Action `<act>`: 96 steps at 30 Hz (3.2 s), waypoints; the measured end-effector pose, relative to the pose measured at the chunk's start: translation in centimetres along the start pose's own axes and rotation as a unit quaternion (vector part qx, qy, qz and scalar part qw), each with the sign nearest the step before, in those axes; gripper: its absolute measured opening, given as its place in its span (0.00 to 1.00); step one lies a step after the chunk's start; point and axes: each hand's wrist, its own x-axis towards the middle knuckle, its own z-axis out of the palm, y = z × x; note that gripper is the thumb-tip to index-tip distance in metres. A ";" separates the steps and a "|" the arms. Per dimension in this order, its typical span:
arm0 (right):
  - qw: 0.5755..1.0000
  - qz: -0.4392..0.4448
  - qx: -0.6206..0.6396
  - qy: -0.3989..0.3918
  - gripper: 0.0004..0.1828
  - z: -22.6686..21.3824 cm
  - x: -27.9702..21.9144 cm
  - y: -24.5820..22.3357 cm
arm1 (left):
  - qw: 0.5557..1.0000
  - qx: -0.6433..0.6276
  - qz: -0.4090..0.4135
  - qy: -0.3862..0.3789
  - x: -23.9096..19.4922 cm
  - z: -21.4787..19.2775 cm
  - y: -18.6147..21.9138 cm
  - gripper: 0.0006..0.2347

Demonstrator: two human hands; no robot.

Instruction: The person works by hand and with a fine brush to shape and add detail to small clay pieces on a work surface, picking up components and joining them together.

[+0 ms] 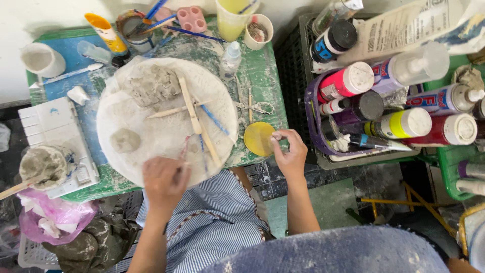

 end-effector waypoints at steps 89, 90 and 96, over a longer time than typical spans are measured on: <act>0.891 -0.021 0.304 -0.335 0.07 10.0 -9.0 -8.6 | 0.957 -0.208 -0.204 0.005 -10.3 -6.8 -1.4 0.06; 0.893 -0.021 0.305 -0.329 0.07 9.9 -8.9 -8.3 | 0.952 -0.221 -0.211 0.004 -10.3 -6.8 -1.9 0.06; 0.899 0.043 0.354 -0.254 0.06 9.2 -8.0 -5.1 | 0.950 -0.241 -0.196 0.030 -10.4 -6.3 -2.6 0.06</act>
